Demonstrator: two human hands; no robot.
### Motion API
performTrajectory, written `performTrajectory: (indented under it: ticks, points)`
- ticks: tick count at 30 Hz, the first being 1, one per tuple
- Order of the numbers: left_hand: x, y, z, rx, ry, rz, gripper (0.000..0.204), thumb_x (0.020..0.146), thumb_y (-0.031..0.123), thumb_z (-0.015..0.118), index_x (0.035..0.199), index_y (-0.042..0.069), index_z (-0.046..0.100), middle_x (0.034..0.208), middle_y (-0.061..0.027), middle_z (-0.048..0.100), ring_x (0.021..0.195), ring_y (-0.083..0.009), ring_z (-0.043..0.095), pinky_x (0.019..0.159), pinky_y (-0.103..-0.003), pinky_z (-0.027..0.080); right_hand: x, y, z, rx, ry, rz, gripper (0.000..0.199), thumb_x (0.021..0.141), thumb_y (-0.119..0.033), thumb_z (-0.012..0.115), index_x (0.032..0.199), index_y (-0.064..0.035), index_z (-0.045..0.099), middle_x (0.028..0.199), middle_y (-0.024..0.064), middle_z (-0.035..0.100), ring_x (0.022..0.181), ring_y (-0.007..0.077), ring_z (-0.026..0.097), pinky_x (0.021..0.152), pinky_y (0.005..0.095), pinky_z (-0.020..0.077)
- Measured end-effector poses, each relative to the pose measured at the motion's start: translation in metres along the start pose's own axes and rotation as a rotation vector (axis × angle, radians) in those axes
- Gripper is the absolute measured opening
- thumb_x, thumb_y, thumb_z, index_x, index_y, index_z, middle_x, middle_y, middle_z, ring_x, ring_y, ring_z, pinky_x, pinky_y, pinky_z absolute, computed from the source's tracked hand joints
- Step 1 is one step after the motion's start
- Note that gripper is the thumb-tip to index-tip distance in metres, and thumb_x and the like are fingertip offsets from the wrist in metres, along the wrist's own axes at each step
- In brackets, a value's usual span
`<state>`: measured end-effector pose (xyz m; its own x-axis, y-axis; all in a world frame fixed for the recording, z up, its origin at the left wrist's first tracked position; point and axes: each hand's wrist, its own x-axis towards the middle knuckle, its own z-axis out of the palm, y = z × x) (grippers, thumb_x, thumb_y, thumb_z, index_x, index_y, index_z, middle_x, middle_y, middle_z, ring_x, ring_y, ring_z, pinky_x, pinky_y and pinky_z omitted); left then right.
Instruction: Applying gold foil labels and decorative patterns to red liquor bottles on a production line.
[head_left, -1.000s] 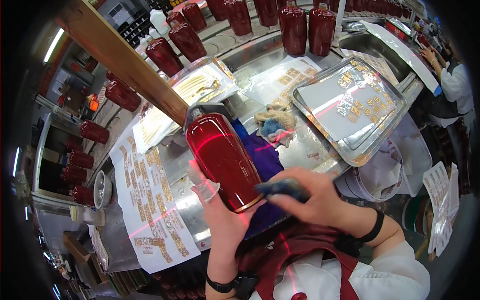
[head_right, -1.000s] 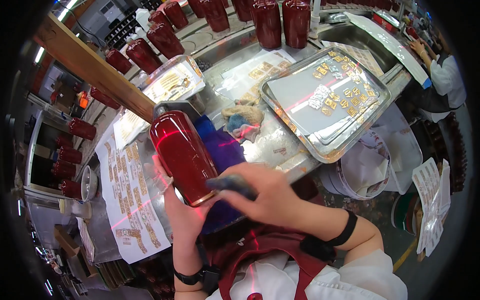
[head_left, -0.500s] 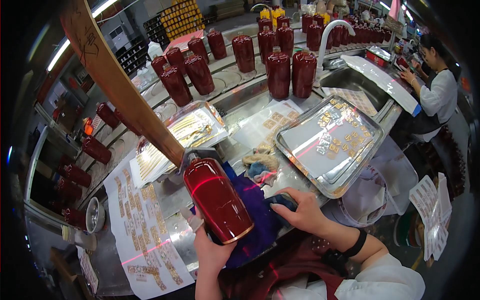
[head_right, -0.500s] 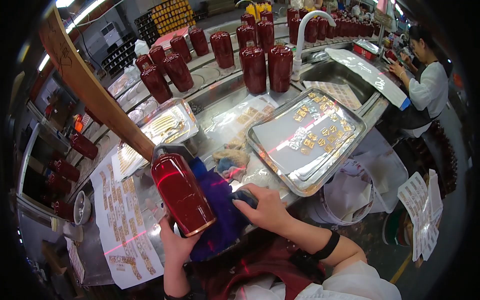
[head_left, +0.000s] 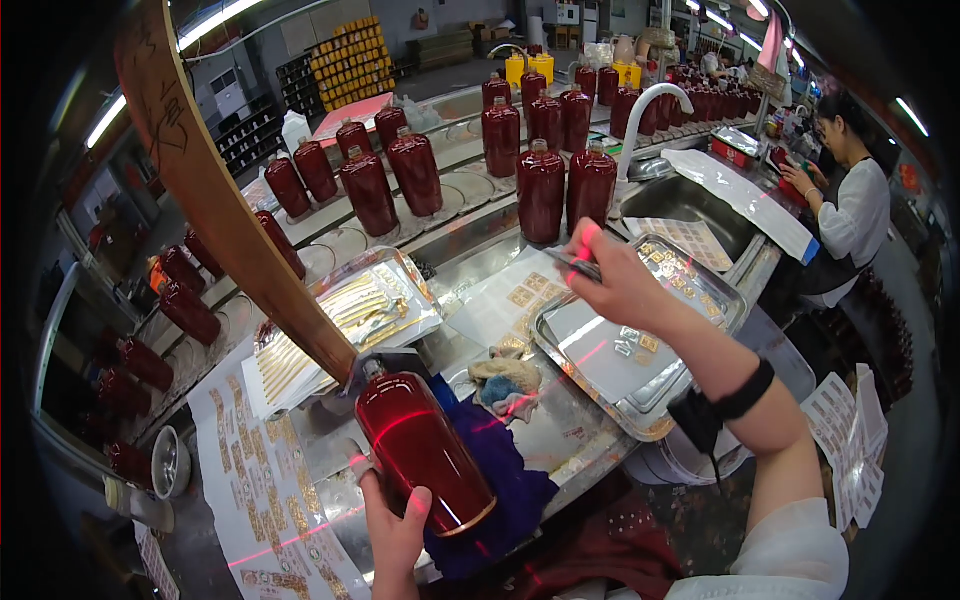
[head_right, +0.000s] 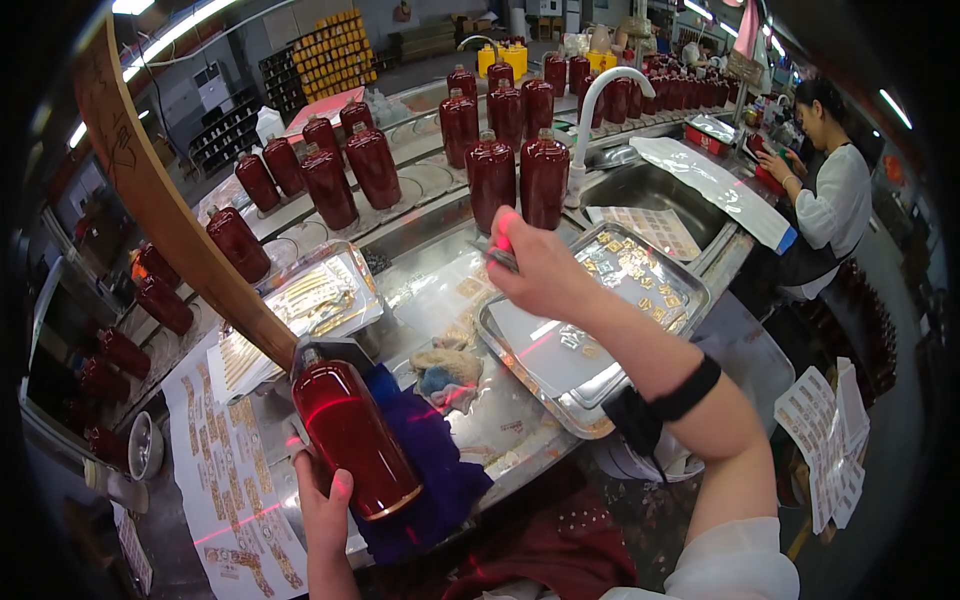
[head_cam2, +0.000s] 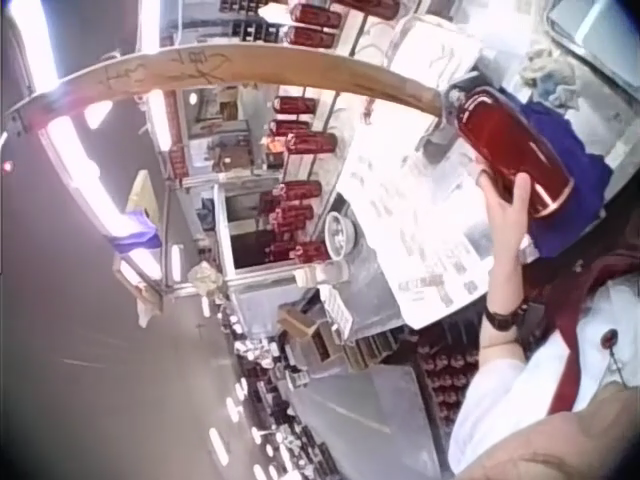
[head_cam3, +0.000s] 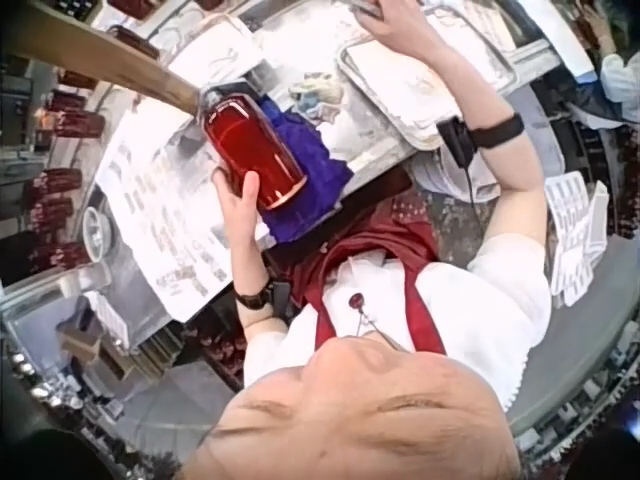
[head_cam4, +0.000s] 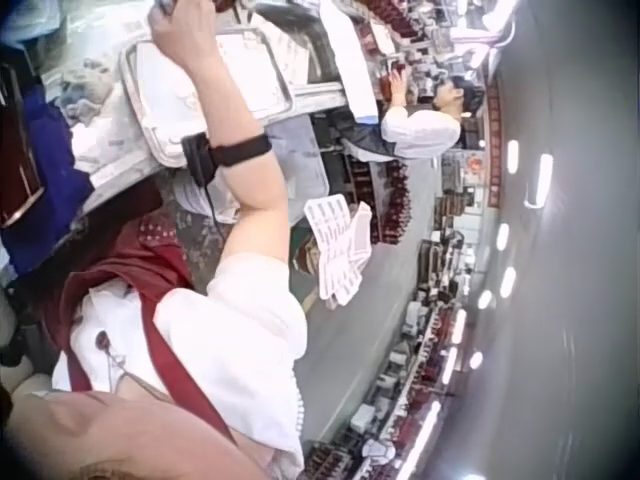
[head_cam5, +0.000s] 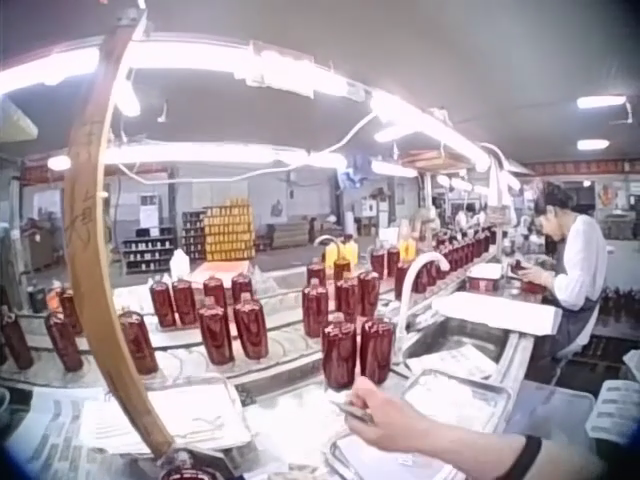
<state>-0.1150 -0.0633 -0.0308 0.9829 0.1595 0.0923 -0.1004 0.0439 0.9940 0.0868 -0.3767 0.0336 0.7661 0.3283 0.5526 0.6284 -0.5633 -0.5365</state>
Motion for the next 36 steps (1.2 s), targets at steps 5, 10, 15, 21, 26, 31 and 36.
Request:
performTrajectory:
  ticks: [5, 10, 15, 21, 26, 31, 36]
  points:
    - [-0.002, -0.003, -0.002, -0.016, 0.009, -0.014, 0.09, 0.088, 0.025, 0.067, 0.15, -0.005, 0.009, 0.144, -0.017, 0.038, 0.133, -0.0253, 0.037, 0.112, -0.036, 0.026, 0.064, 0.055, 0.022, -0.551, -0.475, 0.075, 0.066, 0.081, -0.003, 0.055, 0.14, -0.0294, 0.043, 0.122, 0.0115, 0.056, 0.109, 0.0324, 0.055, 0.093, 0.0425, 0.0444]
    - [0.001, -0.001, -0.004, 0.045, 0.077, -0.06, 0.066, 0.081, 0.022, 0.077, 0.129, -0.003, 0.04, 0.118, -0.0144, 0.055, 0.108, -0.0225, 0.053, 0.096, -0.034, 0.042, 0.082, 0.086, 0.064, -0.785, -0.634, 0.215, 0.031, 0.08, -0.021, 0.069, 0.108, -0.0337, 0.072, 0.106, 0.0031, 0.066, 0.109, 0.0255, 0.056, 0.091, 0.048, 0.0397]
    - [-0.003, 0.004, -0.004, 0.011, -0.03, -0.233, 0.069, 0.088, 0.02, 0.068, 0.141, -0.003, 0.029, 0.13, -0.0149, 0.048, 0.116, -0.0222, 0.049, 0.101, -0.034, 0.038, 0.08, 0.111, 0.092, -0.891, -0.645, 0.15, 0.019, 0.08, -0.025, 0.068, 0.097, -0.0291, 0.075, 0.102, 0.004, 0.065, 0.102, 0.026, 0.059, 0.086, 0.0464, 0.0417]
    - [-0.001, 0.011, -0.001, 0.034, -0.02, -0.188, 0.082, 0.088, 0.015, 0.067, 0.15, -0.001, 0.016, 0.141, -0.0151, 0.039, 0.126, -0.0234, 0.042, 0.106, -0.035, 0.033, 0.073, 0.123, 0.101, -0.97, -0.557, 0.075, 0.011, 0.075, -0.027, 0.073, 0.085, -0.0233, 0.074, 0.094, 0.0029, 0.062, 0.096, 0.0246, 0.058, 0.079, 0.045, 0.042]
    - [-0.002, 0.022, 0.002, 0.019, -0.025, -0.288, 0.08, 0.088, 0.013, 0.066, 0.15, -0.001, 0.016, 0.142, -0.0154, 0.038, 0.127, -0.0239, 0.041, 0.107, -0.034, 0.033, 0.069, 0.125, 0.102, -0.992, -0.52, 0.033, 0.009, 0.077, -0.023, 0.07, 0.085, -0.0217, 0.073, 0.094, 0.0041, 0.062, 0.096, 0.0251, 0.058, 0.079, 0.0458, 0.0426]
    - [-0.004, 0.019, 0.0, 0.001, -0.027, -0.323, 0.079, 0.089, 0.014, 0.065, 0.149, -0.001, 0.016, 0.141, -0.0154, 0.039, 0.127, -0.0242, 0.041, 0.107, -0.034, 0.033, 0.073, 0.116, 0.094, -0.937, -0.613, 0.09, 0.015, 0.08, -0.018, 0.065, 0.091, -0.0132, 0.073, 0.101, 0.009, 0.064, 0.099, 0.0282, 0.06, 0.081, 0.0484, 0.0439]
    - [0.005, 0.003, -0.003, 0.231, 0.009, 0.028, 0.083, 0.087, 0.017, 0.066, 0.149, -0.002, 0.015, 0.143, -0.0178, 0.037, 0.13, -0.0266, 0.039, 0.109, -0.037, 0.031, 0.083, 0.078, 0.068, -0.822, -0.561, 0.089, 0.013, 0.082, -0.017, 0.065, 0.092, -0.0145, 0.072, 0.102, 0.0082, 0.065, 0.099, 0.0281, 0.06, 0.079, 0.0463, 0.0446]
